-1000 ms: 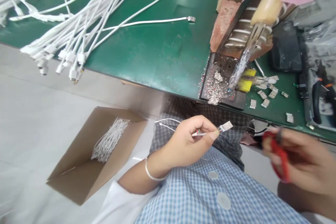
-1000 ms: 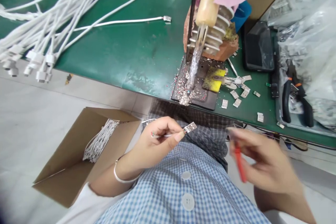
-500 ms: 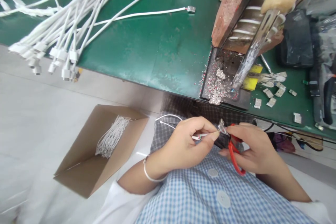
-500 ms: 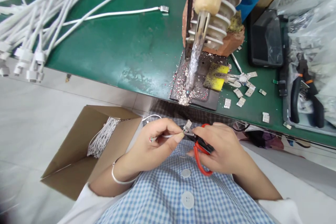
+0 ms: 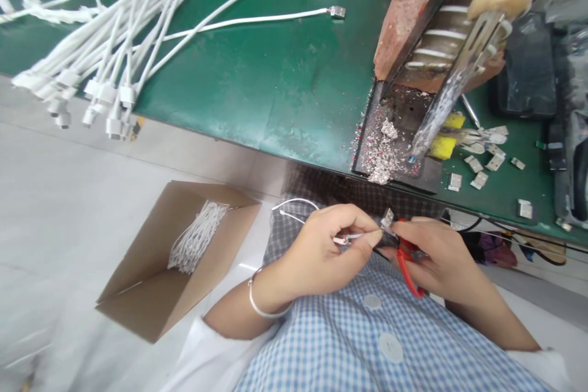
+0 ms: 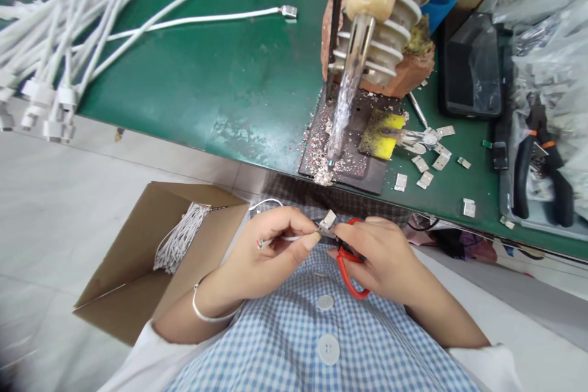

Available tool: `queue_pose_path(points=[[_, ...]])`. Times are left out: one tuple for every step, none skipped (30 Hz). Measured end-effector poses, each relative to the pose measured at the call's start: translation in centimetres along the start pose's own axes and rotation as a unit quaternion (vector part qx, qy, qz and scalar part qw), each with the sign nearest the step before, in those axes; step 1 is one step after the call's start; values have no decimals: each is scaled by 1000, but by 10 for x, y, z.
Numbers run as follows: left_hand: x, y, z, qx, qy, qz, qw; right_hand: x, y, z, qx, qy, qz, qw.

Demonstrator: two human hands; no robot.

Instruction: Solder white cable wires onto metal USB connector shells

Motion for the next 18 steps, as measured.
queue_pose_path(points=[[0, 0, 0, -1, -1, -2, 1000, 0, 0, 1, 1, 10, 0, 1000], [0, 1, -1, -1, -1, -5, 1000, -1, 0, 3, 3, 19, -1, 1000], [0, 2, -1, 1, -3, -7, 1000, -1, 0, 5, 6, 27, 0, 1000], [0, 3, -2, 4, -2, -7, 1000, -1, -1, 8, 11, 31, 1, 999], [-1, 3, -3, 8, 0, -8, 1000, -1, -1, 10, 14, 32, 4, 999], [-2, 4, -4, 12, 3, -10, 1000, -2, -2, 12, 18, 30, 9, 999], [-3, 5, -4, 16, 6, -13, 1000, -2, -3, 13, 21, 24, 15, 999], [-4, 6, -5, 20, 9, -17, 1000, -3, -4, 14, 24, 18, 19, 999], [-6, 7, -6, 24, 10, -20, 999, -3, -5, 14, 27, 11, 23, 999], [-6, 8, -7, 29, 9, -22, 999, -4, -6, 13, 28, 3, 25, 999], [-7, 9, -8, 36, 6, -22, 999, -5, -7, 11, 27, -5, 28, 999], [-7, 10, -8, 41, 4, -22, 999, -5, -8, 10, 25, -16, 28, 999], [-7, 11, -9, 45, 1, -20, 999, -6, -9, 8, 21, -28, 27, 999], [-7, 12, -9, 46, 0, -17, 999, -6, -9, 6, 16, -40, 24, 999], [-6, 12, -10, 47, -1, -13, 999, -7, -9, 5, 11, -48, 20, 999], [-6, 12, -10, 46, -3, -9, 999, -6, -8, 4, 5, -53, 16, 998], [-5, 12, -10, 43, -8, -5, 999, -6, -8, 4, 0, -53, 13, 999], [-4, 12, -10, 40, -14, -1, 999, -6, -8, 4, -5, -50, 12, 999]])
Point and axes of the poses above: each hand's wrist, its own y-axis away from the middle knuckle, its own z-axis out of the palm, x = y × z, the point moved 2 cm from there along -y, towards the middle knuckle, and after that the axes turned 4 degrees about -z, right-handed, at the moved point
